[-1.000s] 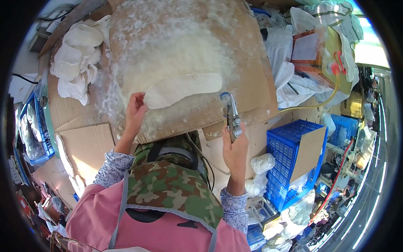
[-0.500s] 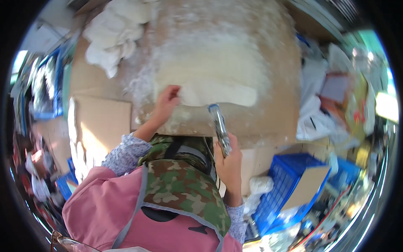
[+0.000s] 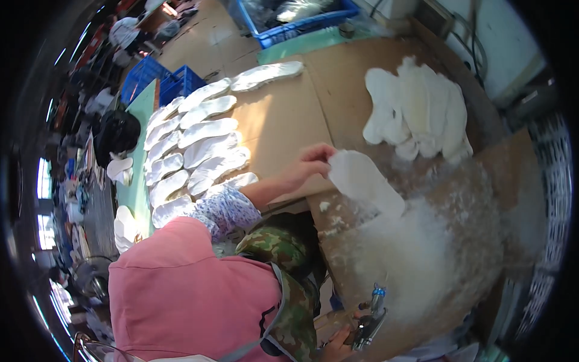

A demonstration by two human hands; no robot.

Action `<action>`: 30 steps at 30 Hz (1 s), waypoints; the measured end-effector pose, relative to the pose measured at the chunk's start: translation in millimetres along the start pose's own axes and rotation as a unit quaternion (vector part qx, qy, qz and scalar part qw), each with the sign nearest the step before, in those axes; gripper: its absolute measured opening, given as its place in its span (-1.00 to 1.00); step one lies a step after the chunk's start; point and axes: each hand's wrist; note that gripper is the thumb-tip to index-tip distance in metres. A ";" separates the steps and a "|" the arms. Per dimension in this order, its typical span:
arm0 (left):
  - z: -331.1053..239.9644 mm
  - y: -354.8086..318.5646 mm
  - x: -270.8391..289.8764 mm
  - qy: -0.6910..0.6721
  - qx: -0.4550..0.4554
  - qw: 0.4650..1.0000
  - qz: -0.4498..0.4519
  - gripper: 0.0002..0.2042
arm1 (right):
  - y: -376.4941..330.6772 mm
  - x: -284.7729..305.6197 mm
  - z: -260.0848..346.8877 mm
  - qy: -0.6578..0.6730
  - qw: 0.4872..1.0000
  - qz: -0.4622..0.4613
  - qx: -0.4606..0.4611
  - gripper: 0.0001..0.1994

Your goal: The person is applying adhesive or a coating to shoe insoles using a spray gun.

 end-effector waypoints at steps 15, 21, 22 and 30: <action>8.0 17.6 366.7 0.371 0.013 0.769 -0.521 -0.65 | 42.4 -15.5 8.9 -0.048 0.995 0.081 0.019 -0.68; -4.7 28.7 337.4 0.717 0.089 0.539 -0.433 -0.70 | 24.8 -22.8 16.9 -0.056 0.997 0.050 -0.017 -0.68; -9.7 25.9 333.1 0.737 0.067 0.508 -0.441 -0.69 | 19.0 -21.6 18.5 -0.056 0.997 0.039 -0.025 -0.68; -8.1 52.2 326.6 0.526 -0.019 0.606 -0.596 -0.68 | -4.2 -23.2 45.4 0.027 0.987 -0.093 -0.130 -0.66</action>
Point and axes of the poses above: each hand's wrist, its own y-axis towards the middle knuckle, its own x-axis out of the back of the hand, z = x × y, and after that the axes turned 8 degrees about x, right-handed
